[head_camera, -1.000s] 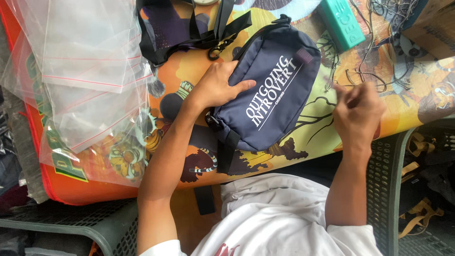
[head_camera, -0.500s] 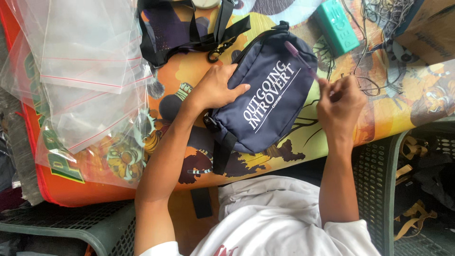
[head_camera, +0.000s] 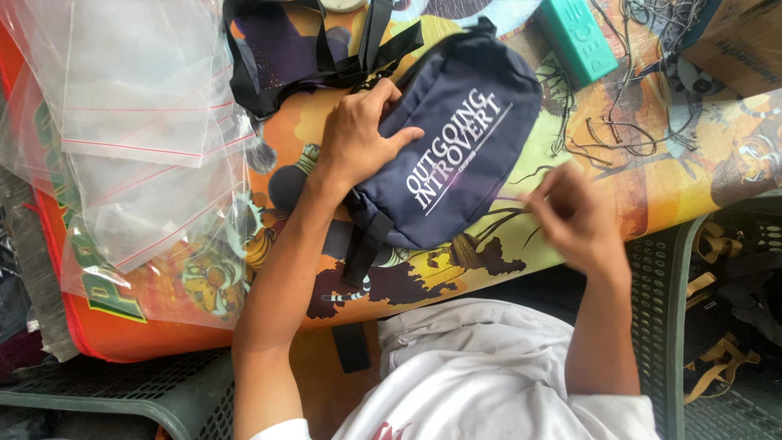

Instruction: The person uses a small purple brush to clean the surface of a dark blue sling bag labeled 'OUTGOING INTROVERT'. They repeatedly brush the front, sides, and back of the bag, occasionally adjusting its position on the table.

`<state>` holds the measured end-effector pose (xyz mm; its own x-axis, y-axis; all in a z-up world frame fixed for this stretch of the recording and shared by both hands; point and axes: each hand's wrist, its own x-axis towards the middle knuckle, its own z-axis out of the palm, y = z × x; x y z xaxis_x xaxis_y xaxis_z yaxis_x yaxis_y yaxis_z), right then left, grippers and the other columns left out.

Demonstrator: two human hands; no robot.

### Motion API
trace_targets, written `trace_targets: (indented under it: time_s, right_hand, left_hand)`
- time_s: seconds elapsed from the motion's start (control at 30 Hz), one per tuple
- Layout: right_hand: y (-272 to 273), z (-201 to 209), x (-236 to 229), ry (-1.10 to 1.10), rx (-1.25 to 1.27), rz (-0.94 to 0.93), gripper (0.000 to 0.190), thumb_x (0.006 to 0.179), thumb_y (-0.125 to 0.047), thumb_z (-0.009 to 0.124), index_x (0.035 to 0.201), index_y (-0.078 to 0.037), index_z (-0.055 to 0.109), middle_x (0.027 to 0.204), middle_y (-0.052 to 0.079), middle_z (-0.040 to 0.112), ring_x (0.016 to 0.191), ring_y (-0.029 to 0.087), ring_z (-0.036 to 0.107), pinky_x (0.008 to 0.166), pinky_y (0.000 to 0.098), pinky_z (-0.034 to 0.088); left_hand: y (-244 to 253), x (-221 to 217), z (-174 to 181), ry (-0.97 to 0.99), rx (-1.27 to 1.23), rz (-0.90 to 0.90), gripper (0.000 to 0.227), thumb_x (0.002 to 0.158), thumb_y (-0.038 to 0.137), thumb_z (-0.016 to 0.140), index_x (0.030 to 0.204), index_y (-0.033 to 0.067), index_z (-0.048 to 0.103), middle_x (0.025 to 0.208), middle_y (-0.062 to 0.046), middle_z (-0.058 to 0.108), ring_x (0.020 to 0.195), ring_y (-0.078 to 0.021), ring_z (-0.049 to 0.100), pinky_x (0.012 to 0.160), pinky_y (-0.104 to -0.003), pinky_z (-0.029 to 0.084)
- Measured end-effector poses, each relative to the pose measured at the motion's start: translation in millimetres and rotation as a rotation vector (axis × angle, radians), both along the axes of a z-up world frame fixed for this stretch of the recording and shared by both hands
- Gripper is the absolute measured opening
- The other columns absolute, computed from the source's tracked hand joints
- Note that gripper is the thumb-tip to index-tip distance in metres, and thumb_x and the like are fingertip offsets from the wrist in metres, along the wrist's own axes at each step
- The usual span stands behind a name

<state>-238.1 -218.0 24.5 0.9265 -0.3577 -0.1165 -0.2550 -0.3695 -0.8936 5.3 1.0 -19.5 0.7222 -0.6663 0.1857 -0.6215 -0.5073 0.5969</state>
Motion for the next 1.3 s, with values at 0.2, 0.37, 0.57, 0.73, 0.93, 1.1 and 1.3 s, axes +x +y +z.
trace_targets:
  time_s: [0.2,0.37,0.57,0.73,0.93,1.1,1.3]
  right_hand:
    - [-5,-50,-24,-0.003,-0.669,-0.279,0.022,0.103,-0.01,0.082,0.099,-0.013,0.06,0.091,0.001,0.068,0.063,0.019,0.06,0.065,0.039,0.046]
    - [5,-10,-19,-0.017,-0.329,-0.148,0.012,0.105,-0.002,0.066,0.116,-0.003,0.061,0.083,0.005,0.068,0.054,0.011,0.052,0.051,0.0264,0.041]
    - [21,-15,-20,0.066,-0.325,-0.163,0.027,0.093,0.006,0.057,0.1,-0.014,0.075,0.077,-0.003,0.067,0.056,0.005,0.049,0.055,0.0232,0.038]
    - [9,-12,-19,-0.049,-0.585,-0.312,0.007,0.111,-0.003,0.073,0.109,-0.01,0.071,0.082,0.007,0.07,0.058,0.016,0.053,0.058,0.0325,0.042]
    - [19,-6,-21,0.097,-0.133,0.042,0.018,0.09,0.005,0.06,0.091,-0.009,0.073,0.087,-0.002,0.075,0.055,0.004,0.048,0.053,0.0206,0.039]
    - [0,-11,-17,-0.11,-0.562,-0.212,0.01,0.109,0.007,0.073,0.111,-0.002,0.071,0.092,0.011,0.073,0.061,0.015,0.055,0.054,0.0296,0.038]
    - [28,10,-8,-0.013,-0.203,0.109,0.024,0.096,0.005,0.065,0.106,-0.012,0.078,0.091,0.001,0.075,0.058,0.01,0.046,0.057,0.0237,0.037]
  left_hand:
    - [4,5,-1,0.007,-0.014,-0.082,0.053,0.082,0.043,0.091,0.106,0.0106,0.057,0.093,-0.005,0.072,0.081,-0.0315,0.068,0.067,-0.046,0.049]
    - [4,6,-3,-0.026,-0.056,-0.118,0.051,0.084,0.041,0.092,0.105,0.0098,0.057,0.089,-0.005,0.07,0.076,-0.0282,0.066,0.066,-0.042,0.048]
    - [5,6,-4,-0.024,-0.06,-0.118,0.052,0.085,0.04,0.092,0.105,0.0093,0.056,0.087,-0.004,0.067,0.074,-0.0281,0.064,0.066,-0.041,0.048]
    - [3,6,-2,-0.03,-0.054,-0.13,0.052,0.085,0.042,0.091,0.106,0.01,0.055,0.094,-0.005,0.071,0.08,-0.0309,0.068,0.066,-0.043,0.049]
    - [5,6,-1,-0.022,-0.044,-0.122,0.052,0.085,0.041,0.09,0.105,0.0095,0.055,0.093,-0.004,0.07,0.078,-0.0294,0.067,0.066,-0.043,0.049]
    - [5,5,-2,-0.046,-0.059,-0.131,0.051,0.086,0.042,0.09,0.106,0.0098,0.055,0.089,-0.004,0.069,0.076,-0.0289,0.066,0.065,-0.043,0.048]
    - [4,6,0,-0.051,-0.062,-0.124,0.047,0.089,0.041,0.086,0.104,0.0087,0.056,0.091,-0.007,0.072,0.082,-0.0334,0.071,0.067,-0.045,0.05]
